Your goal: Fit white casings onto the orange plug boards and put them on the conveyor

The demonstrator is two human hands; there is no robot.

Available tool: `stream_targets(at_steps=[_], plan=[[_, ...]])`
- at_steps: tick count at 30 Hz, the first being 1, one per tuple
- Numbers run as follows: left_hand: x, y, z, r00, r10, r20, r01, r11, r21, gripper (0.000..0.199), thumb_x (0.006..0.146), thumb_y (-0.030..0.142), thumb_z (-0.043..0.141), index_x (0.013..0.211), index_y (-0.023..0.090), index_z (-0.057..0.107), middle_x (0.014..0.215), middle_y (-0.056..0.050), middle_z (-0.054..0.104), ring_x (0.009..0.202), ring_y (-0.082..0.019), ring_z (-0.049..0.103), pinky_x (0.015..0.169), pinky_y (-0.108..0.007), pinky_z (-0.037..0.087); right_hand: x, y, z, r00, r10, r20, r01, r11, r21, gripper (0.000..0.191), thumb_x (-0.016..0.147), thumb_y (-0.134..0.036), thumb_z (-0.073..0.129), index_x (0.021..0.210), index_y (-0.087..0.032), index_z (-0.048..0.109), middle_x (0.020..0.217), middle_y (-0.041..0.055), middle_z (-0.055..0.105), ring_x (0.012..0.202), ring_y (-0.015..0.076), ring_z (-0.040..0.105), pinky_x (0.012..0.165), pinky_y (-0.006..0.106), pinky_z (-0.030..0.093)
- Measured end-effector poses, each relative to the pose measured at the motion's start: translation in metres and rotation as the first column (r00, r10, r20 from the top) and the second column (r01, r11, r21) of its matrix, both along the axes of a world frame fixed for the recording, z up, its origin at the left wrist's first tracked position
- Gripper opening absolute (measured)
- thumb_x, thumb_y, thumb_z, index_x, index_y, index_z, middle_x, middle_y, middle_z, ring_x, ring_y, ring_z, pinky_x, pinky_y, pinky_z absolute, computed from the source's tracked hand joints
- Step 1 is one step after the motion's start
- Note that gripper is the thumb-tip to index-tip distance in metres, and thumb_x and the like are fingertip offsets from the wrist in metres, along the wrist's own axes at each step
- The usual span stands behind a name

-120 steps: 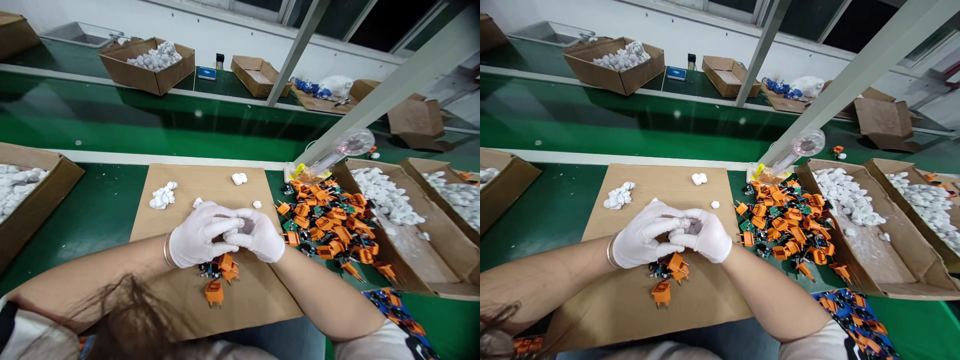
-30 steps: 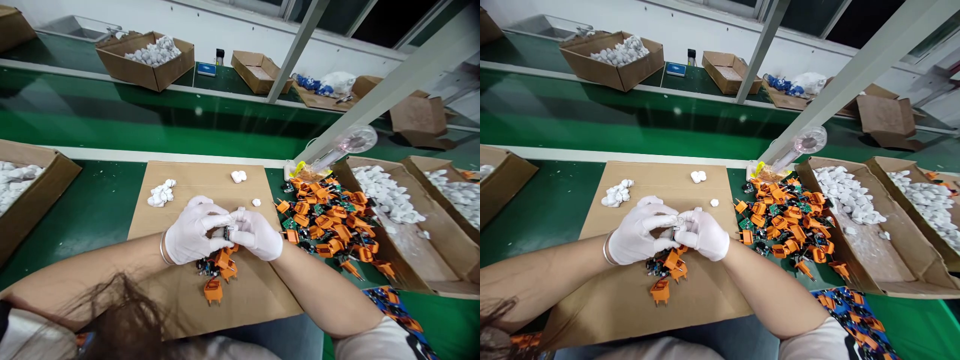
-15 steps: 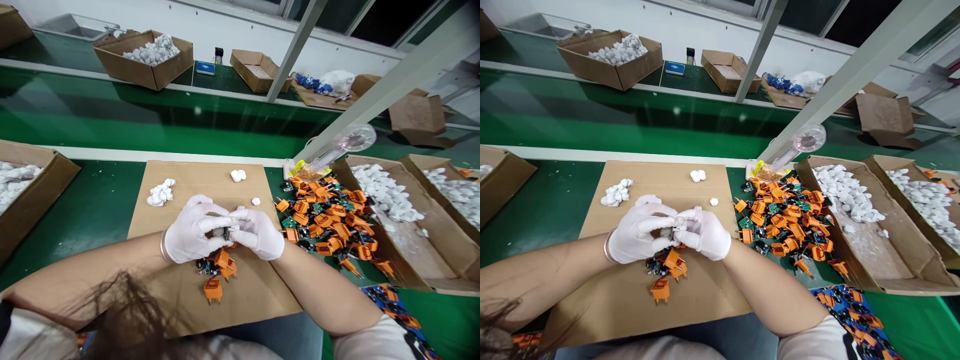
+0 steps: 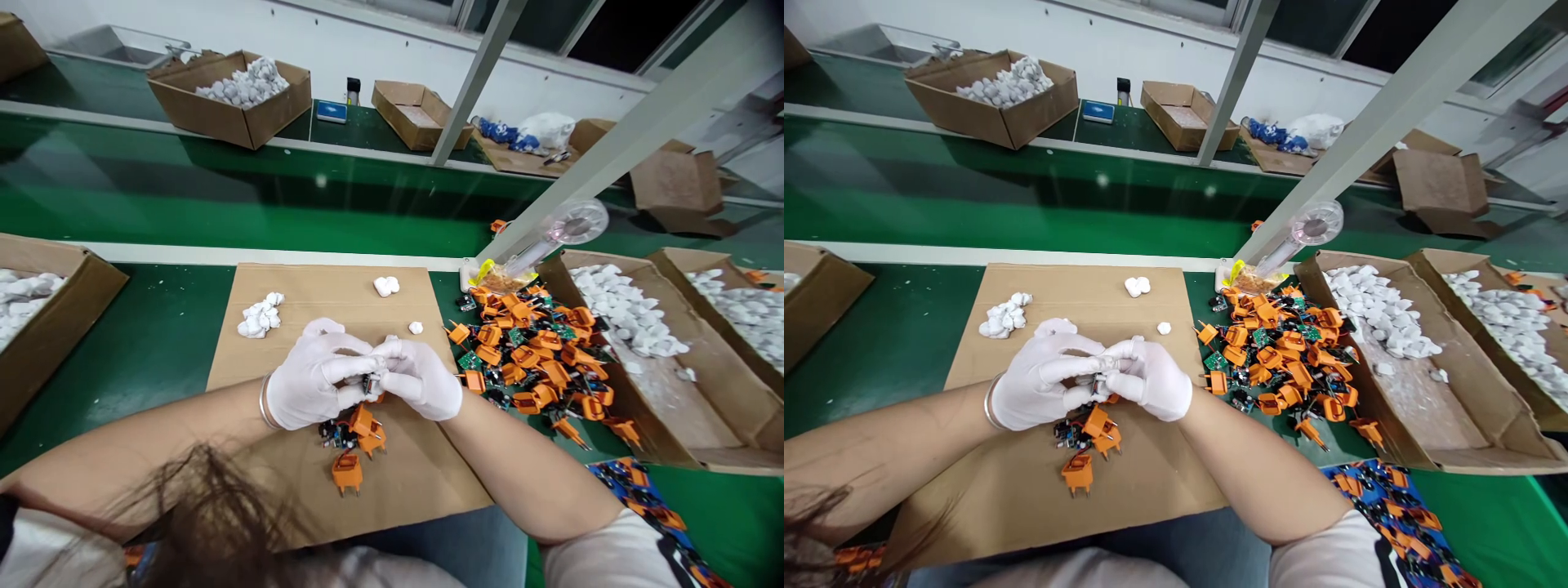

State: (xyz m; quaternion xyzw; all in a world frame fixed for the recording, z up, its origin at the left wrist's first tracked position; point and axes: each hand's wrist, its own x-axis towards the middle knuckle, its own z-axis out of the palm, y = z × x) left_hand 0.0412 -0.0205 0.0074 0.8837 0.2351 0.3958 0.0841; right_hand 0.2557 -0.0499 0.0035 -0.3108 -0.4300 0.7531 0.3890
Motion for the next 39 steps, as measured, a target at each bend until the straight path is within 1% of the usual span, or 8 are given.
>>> stream_targets(at_steps=[9,15,18,20,23,25,28,39], plan=[[0.004,-0.004,0.005,0.975,-0.066,0.21,0.051,0.996,0.078,0.051,0.085,0.016,0.072,0.13,0.032,0.052,0.1,0.0,0.08,0.086,-0.019,0.076,0.079,-0.039,0.055,-0.002,0.003,0.006,0.998,0.04,-0.048,-0.043,0.998,-0.056,0.048,0.065,-0.04,0.099,0.1,-0.02,0.073,0.076,-0.0003,0.075,0.067,0.0144,0.069,0.068,0.029,0.056],[0.005,-0.003,0.004,0.984,-0.149,0.102,0.155,0.987,-0.052,0.041,0.085,0.028,0.071,0.124,0.026,0.06,0.127,-0.013,0.073,0.118,-0.032,0.07,0.099,-0.055,0.059,0.003,0.009,0.012,0.965,0.174,0.195,-0.174,0.985,-0.018,0.048,0.064,-0.024,0.099,0.102,-0.018,0.071,0.077,-0.0023,0.074,0.075,0.0142,0.069,0.083,0.033,0.056],[0.005,-0.003,0.003,0.985,-0.103,0.138,0.112,0.992,-0.064,0.028,0.085,0.02,0.076,0.108,0.028,0.061,0.121,-0.006,0.076,0.115,-0.027,0.072,0.099,-0.049,0.06,0.002,0.009,0.01,0.976,-0.054,0.211,0.037,0.996,0.085,0.063,0.056,-0.028,0.102,0.109,-0.021,0.069,0.093,0.0017,0.078,0.089,0.0186,0.072,0.088,0.035,0.057],[0.003,-0.005,0.002,0.981,-0.006,0.196,0.02,0.997,-0.071,0.029,0.085,0.017,0.078,0.104,0.028,0.059,0.117,-0.005,0.076,0.111,-0.025,0.073,0.098,-0.046,0.061,0.001,0.009,0.007,0.941,-0.321,0.108,0.297,0.935,0.191,0.068,0.055,-0.034,0.103,0.112,-0.025,0.068,0.111,0.0051,0.078,0.103,0.0211,0.072,0.095,0.037,0.057],[0.001,-0.008,0.001,0.956,0.14,0.259,-0.123,0.989,-0.079,0.031,0.084,0.019,0.077,0.105,0.028,0.057,0.118,-0.005,0.076,0.108,-0.025,0.074,0.095,-0.046,0.063,0.0,0.007,0.003,0.867,-0.495,0.058,0.477,0.857,0.194,0.044,0.066,-0.043,0.098,0.095,-0.026,0.07,0.098,0.0034,0.079,0.088,0.0191,0.072,0.089,0.037,0.057],[0.001,-0.009,0.001,0.946,0.176,0.272,-0.161,0.984,-0.077,0.031,0.085,0.021,0.077,0.107,0.029,0.056,0.12,-0.005,0.075,0.108,-0.025,0.074,0.093,-0.047,0.063,-0.002,0.006,0.001,0.931,-0.335,0.146,0.321,0.941,0.11,0.036,0.069,-0.046,0.095,0.083,-0.023,0.071,0.078,0.0013,0.076,0.073,0.0179,0.068,0.079,0.036,0.056],[0.004,-0.008,0.002,0.962,0.111,0.251,-0.103,0.994,-0.045,0.029,0.087,0.022,0.076,0.107,0.029,0.057,0.117,-0.006,0.076,0.105,-0.026,0.075,0.091,-0.047,0.064,-0.007,0.003,0.002,0.99,-0.023,0.138,0.022,1.0,0.013,0.035,0.069,-0.047,0.094,0.085,-0.02,0.078,0.081,0.0023,0.077,0.076,0.0188,0.069,0.079,0.036,0.055],[0.007,-0.004,0.007,0.986,0.078,0.145,-0.099,0.985,0.143,0.031,0.089,0.035,0.077,0.114,0.028,0.059,0.106,-0.003,0.08,0.095,-0.025,0.078,0.078,-0.044,0.061,-0.008,0.001,0.002,0.992,0.042,0.121,-0.052,0.995,0.082,0.036,0.081,-0.057,0.084,0.084,-0.021,0.084,0.081,0.0025,0.077,0.078,0.0173,0.067,0.077,0.03,0.053]])
